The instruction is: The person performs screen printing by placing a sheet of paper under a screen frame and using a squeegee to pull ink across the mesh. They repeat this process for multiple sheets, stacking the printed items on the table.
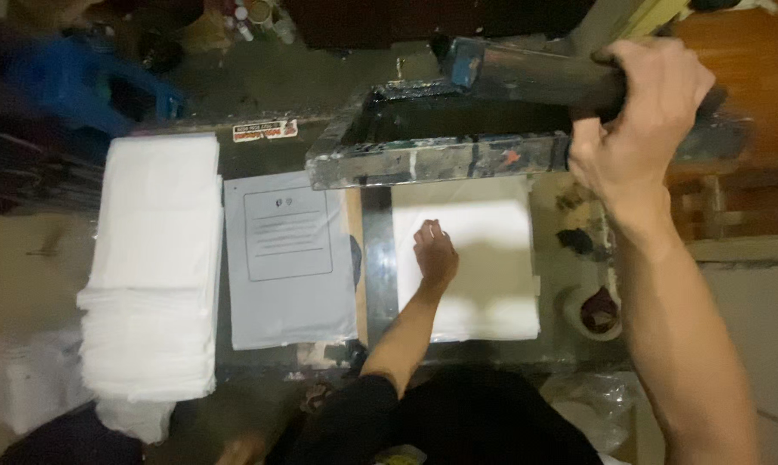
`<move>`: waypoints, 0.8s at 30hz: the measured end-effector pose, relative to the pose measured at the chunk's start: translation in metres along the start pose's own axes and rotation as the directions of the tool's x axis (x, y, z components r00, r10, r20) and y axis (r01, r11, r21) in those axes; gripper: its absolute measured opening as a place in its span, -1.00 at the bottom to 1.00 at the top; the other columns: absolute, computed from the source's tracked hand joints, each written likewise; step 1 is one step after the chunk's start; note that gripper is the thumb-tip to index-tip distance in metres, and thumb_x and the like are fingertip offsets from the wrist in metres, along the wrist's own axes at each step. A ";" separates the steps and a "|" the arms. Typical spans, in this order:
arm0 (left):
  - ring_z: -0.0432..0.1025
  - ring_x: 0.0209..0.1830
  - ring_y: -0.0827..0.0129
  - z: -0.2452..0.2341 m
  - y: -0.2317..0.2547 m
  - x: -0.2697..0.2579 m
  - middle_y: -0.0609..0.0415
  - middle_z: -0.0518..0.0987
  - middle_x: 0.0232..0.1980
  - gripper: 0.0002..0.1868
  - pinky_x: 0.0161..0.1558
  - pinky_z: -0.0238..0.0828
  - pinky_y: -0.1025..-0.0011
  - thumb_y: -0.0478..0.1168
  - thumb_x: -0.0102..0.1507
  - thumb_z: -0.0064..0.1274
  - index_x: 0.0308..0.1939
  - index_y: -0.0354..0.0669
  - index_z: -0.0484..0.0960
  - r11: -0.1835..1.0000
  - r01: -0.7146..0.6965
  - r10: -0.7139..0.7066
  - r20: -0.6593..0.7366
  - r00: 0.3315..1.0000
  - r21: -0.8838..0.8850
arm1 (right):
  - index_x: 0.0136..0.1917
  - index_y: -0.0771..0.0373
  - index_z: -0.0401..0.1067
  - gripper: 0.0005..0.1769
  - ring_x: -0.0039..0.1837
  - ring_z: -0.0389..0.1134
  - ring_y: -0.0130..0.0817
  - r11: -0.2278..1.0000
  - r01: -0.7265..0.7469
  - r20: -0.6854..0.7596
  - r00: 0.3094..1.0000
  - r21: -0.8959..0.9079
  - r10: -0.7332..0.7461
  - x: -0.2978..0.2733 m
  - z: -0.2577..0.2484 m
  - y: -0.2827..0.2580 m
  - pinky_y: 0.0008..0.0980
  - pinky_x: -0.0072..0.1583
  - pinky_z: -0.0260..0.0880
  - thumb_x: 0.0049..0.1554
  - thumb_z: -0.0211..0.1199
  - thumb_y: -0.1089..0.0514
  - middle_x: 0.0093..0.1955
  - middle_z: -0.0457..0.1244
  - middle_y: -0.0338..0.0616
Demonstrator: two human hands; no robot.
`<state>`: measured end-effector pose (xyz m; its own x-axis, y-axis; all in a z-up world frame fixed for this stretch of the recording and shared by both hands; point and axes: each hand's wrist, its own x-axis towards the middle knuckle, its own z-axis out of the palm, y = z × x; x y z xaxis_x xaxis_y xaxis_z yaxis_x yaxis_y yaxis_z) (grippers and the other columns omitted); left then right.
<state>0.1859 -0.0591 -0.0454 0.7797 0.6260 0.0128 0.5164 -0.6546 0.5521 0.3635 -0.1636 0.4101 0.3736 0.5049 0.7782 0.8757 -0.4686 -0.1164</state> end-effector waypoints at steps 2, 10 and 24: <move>0.35 0.28 -0.10 -0.011 0.007 0.019 -0.08 0.39 0.47 -0.48 0.07 0.46 -0.08 -0.17 0.43 -0.01 0.46 -0.24 0.36 0.997 0.013 -0.008 -0.062 0.998 0.082 | 0.24 0.42 0.48 -0.62 0.18 0.31 0.21 0.999 -0.039 0.027 0.999 0.009 0.039 0.007 0.002 0.000 0.05 0.25 0.09 0.17 0.27 0.24 0.12 0.29 0.20; 0.11 0.63 -0.24 -0.017 0.025 0.055 -0.28 0.01 0.76 -0.23 0.45 0.18 -0.18 -0.01 0.46 -0.03 0.63 -0.39 0.15 0.973 0.232 -0.232 0.008 0.973 -0.007 | 0.27 0.43 0.50 -0.54 0.20 0.28 0.23 0.998 -0.062 0.052 0.997 0.007 0.061 0.028 0.009 0.010 0.08 0.28 0.10 0.12 0.27 0.22 0.15 0.30 0.20; 0.41 0.18 0.06 -0.018 -0.043 0.091 0.00 0.55 0.11 -0.77 0.07 0.40 0.15 -0.15 0.41 -0.02 0.11 -0.10 0.59 0.887 -0.019 0.099 -0.150 0.984 0.461 | 0.25 0.44 0.54 -0.57 0.25 0.37 0.24 0.995 -0.096 0.082 0.992 -0.001 0.096 0.023 0.010 0.014 0.10 0.33 0.16 0.18 0.30 0.16 0.19 0.35 0.18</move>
